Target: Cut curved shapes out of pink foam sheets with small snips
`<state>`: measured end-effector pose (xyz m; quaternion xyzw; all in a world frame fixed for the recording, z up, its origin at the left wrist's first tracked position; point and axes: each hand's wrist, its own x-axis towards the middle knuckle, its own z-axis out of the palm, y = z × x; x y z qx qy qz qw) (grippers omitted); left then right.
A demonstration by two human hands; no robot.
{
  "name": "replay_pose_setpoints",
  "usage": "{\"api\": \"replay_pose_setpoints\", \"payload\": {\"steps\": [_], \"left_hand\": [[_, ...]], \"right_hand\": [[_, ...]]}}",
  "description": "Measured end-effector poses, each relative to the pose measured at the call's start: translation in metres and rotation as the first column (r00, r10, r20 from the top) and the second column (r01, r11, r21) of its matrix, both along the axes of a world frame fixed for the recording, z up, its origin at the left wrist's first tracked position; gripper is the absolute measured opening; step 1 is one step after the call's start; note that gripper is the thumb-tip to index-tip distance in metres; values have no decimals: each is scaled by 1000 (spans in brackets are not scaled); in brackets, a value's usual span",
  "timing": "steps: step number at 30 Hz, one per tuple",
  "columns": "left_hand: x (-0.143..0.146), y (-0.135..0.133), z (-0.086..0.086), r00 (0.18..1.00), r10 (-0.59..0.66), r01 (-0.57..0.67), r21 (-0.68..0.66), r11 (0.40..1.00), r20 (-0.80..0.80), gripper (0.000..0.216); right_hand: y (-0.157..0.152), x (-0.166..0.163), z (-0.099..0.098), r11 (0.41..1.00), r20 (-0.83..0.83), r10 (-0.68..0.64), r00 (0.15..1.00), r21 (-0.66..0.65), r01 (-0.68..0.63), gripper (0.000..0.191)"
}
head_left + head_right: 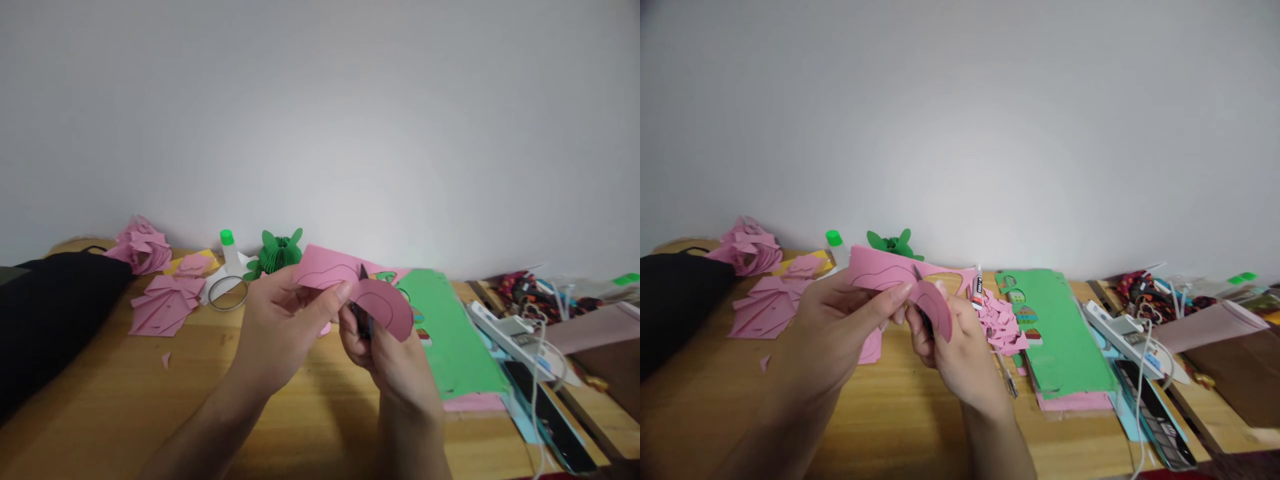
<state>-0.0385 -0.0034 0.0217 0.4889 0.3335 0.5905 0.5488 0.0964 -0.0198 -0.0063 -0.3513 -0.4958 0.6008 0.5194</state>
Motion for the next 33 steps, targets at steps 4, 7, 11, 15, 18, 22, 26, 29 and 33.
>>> {"api": "replay_pose_setpoints", "payload": {"steps": [4,7,11,15,18,22,26,29,33], "left_hand": [[0,0,-1,1000,-12,12,-1,1000,-18,21],[-1,0,-1,999,-32,32,-2,999,-15,20],[-1,0,1,1000,-26,26,13,1000,-3,20],[-1,1,1,1000,-31,31,21,999,3,20],[-1,1,1,1000,-9,9,21,1000,-6,20],[0,1,1,1000,-11,12,20,1000,-17,17],[0,0,1,1000,-10,10,-9,1000,-13,17],[-1,0,0,1000,-5,4,-19,1000,-2,19],[-2,2,0,999,-38,38,-20,999,-2,18]], "right_hand": [[0,-1,2,1000,0,7,1000,28,-7,38],[0,-1,3,999,-7,17,1000,41,-17,37],[0,-2,6,999,-21,34,999,42,-33,37],[1,-1,7,999,-17,36,999,37,-36,37],[0,-2,6,1000,-8,13,1000,27,-13,38],[0,-2,5,1000,-14,4,1000,12,-4,40],[0,-2,5,1000,1,-6,1000,10,6,39],[0,-2,5,1000,7,-17,1000,9,17,37],[-1,-2,4,1000,22,-26,999,-1,26,35]]}}
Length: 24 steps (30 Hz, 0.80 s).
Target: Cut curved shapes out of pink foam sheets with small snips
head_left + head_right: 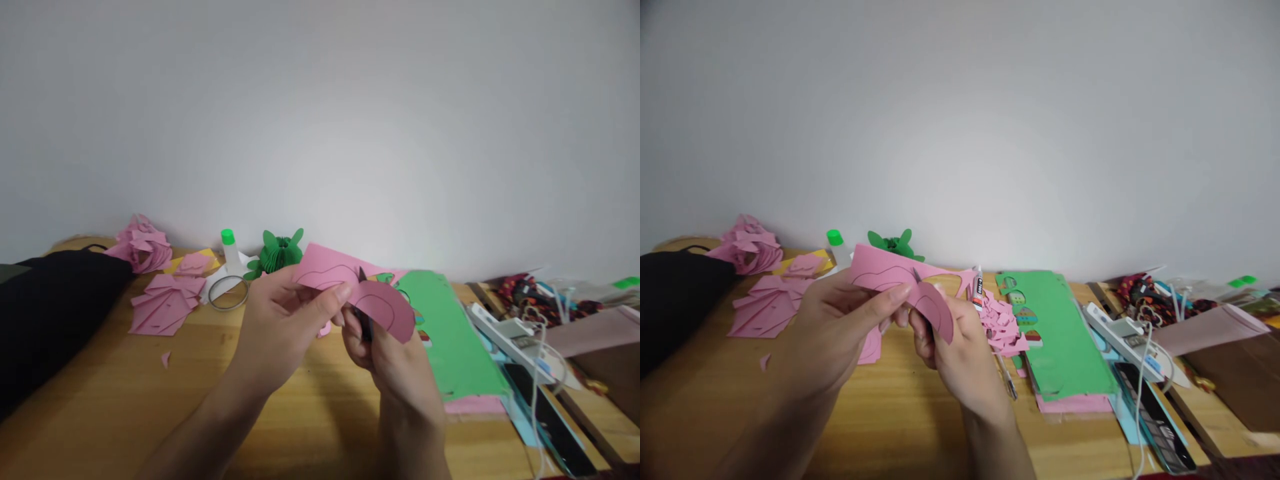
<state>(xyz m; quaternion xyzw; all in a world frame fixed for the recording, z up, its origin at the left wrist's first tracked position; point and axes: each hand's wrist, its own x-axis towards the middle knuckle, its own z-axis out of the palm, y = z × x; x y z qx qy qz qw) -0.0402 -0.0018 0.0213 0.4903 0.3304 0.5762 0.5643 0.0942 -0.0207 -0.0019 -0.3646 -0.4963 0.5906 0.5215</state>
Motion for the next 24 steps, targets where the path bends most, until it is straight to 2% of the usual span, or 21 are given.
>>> {"api": "replay_pose_setpoints", "payload": {"steps": [9,18,24], "left_hand": [[-3,1,2,999,13,-13,9,1000,-29,17],[-3,1,2,997,41,-40,24,999,-63,26],[-3,1,-1,998,51,-49,53,997,-39,24]], "right_hand": [[-1,0,6,1000,84,-31,996,6,30,28],[-1,1,0,998,81,-47,996,40,44,30],[-1,1,2,997,125,-71,990,11,70,27]]}}
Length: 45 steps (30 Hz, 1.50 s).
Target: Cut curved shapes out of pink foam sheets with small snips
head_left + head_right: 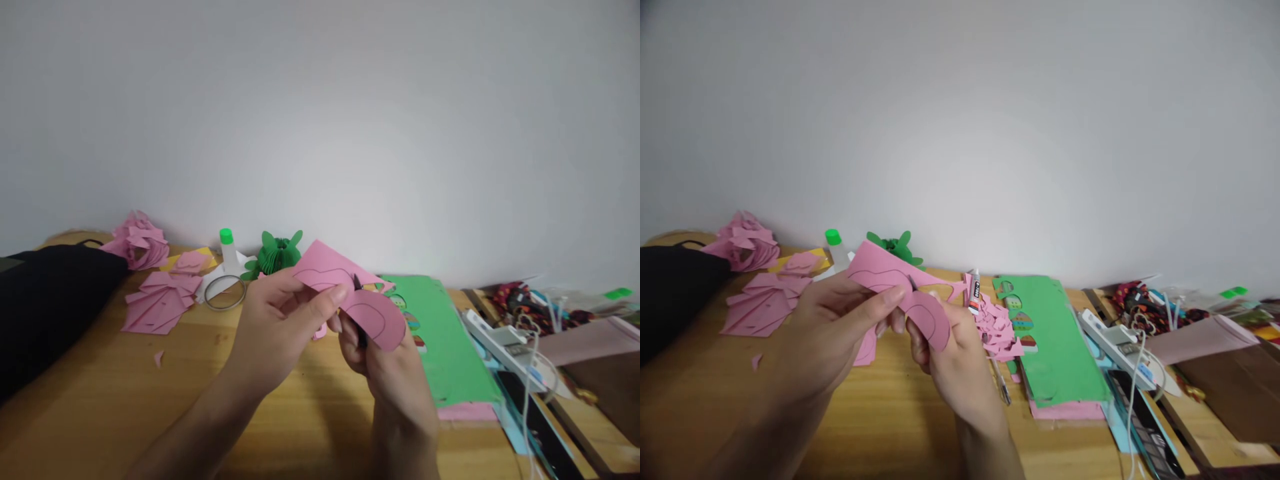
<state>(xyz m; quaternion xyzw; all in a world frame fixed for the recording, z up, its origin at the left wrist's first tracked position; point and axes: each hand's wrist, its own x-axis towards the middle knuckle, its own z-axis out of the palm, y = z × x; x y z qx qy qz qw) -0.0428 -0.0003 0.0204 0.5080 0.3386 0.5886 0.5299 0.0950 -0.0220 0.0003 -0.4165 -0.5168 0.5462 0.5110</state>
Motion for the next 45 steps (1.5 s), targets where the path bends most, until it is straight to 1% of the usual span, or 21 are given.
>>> {"api": "replay_pose_setpoints", "payload": {"steps": [3,6,9,13,17,22,25,27,29,31,34,40,45], "left_hand": [[0,1,1,1000,5,-5,-8,1000,-15,23],[0,1,4,1000,-4,4,3,1000,-18,23],[-1,0,5,1000,-21,21,-7,1000,-2,22],[-2,-1,4,1000,-9,9,-25,1000,9,19],[-2,0,4,1000,-10,10,-11,1000,-6,25],[-2,1,6,1000,-2,2,-18,1000,-13,27],[-4,2,6,998,-34,33,-15,999,-52,27],[-6,4,7,995,-68,68,-3,998,-77,23],[-8,6,6,993,-85,85,5,996,-85,20],[-9,7,6,991,-108,110,13,994,-81,19],[-9,8,5,991,-124,124,7,992,-55,22],[-9,8,3,992,-113,112,-10,994,-64,15],[-10,8,4,988,-130,129,-9,992,-88,12]], "right_hand": [[0,0,1,1000,-4,5,1000,-18,-5,28],[0,1,1,1000,-26,28,999,-7,-28,28],[1,4,0,1000,-21,19,1000,2,-19,27],[2,7,-1,1000,48,11,999,6,-11,29],[3,10,-1,1000,122,-1,992,25,-2,34],[5,12,0,998,163,4,987,64,-15,37],[6,14,-1,998,190,18,982,62,-30,42],[7,17,-4,998,194,-15,981,66,2,47],[7,20,-7,994,174,-92,981,70,80,49],[6,22,-10,991,164,-135,977,43,130,52],[4,24,-12,993,205,-117,972,1,119,54],[2,27,-18,984,165,-177,970,51,171,39],[2,29,-19,977,220,-214,952,49,208,41]]}}
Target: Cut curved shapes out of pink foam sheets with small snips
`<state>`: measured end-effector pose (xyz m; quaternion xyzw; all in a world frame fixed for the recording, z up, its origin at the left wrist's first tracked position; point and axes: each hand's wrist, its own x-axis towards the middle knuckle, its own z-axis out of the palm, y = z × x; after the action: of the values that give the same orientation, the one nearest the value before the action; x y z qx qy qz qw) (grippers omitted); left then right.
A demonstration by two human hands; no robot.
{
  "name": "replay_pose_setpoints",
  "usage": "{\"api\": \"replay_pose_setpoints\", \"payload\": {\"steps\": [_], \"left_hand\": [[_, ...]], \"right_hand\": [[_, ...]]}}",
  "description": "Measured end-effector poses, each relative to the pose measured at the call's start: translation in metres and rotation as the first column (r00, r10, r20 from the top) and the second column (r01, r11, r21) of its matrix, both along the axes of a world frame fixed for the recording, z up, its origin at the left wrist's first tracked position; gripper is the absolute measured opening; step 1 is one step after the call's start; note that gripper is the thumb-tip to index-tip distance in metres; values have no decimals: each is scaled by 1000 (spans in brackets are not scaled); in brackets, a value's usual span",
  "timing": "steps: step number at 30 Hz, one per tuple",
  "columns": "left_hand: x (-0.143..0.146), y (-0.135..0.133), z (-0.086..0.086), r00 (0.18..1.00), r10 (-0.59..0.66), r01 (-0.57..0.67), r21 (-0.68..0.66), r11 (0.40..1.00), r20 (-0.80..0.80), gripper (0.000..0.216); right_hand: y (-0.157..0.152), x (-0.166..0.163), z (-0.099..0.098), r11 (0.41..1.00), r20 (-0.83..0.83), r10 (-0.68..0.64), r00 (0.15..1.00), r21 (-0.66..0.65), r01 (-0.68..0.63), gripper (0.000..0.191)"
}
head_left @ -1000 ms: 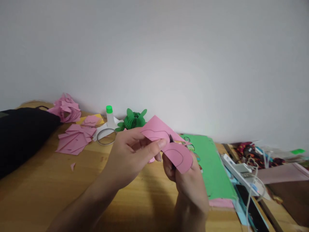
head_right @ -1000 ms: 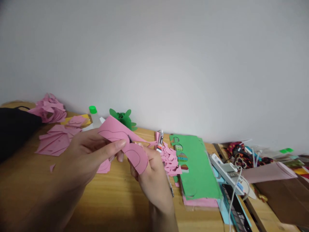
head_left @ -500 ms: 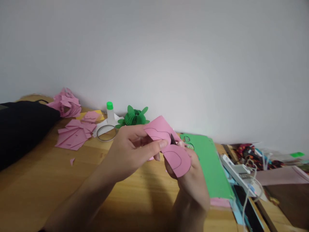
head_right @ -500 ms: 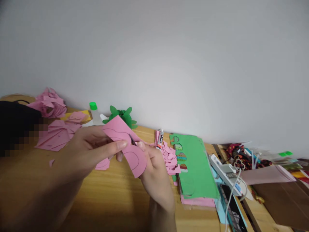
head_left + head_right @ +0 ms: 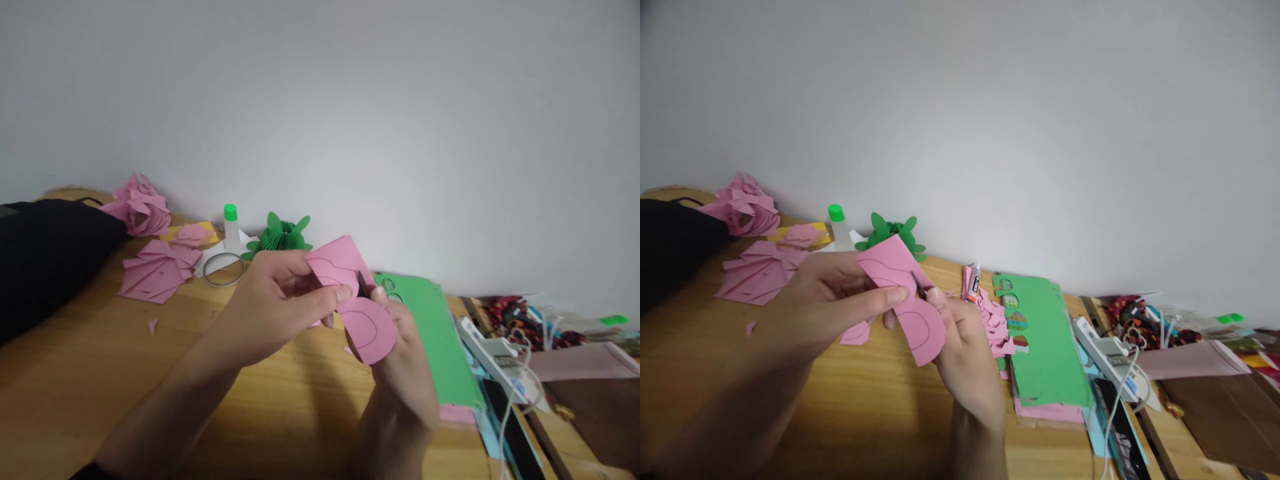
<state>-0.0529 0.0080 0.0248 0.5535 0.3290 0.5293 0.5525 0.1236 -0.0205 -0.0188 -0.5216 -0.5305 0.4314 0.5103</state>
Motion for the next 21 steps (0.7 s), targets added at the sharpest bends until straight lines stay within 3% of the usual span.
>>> {"api": "replay_pose_setpoints", "payload": {"steps": [9,21], "left_hand": [[-2,1,1,999,2,1,74,997,-44,19],[-3,3,2,1000,-16,18,131,991,-19,24]], "right_hand": [[3,-21,22,983,-12,184,983,-2,-184,55],[3,-15,14,987,-48,161,986,17,-161,50]]}}
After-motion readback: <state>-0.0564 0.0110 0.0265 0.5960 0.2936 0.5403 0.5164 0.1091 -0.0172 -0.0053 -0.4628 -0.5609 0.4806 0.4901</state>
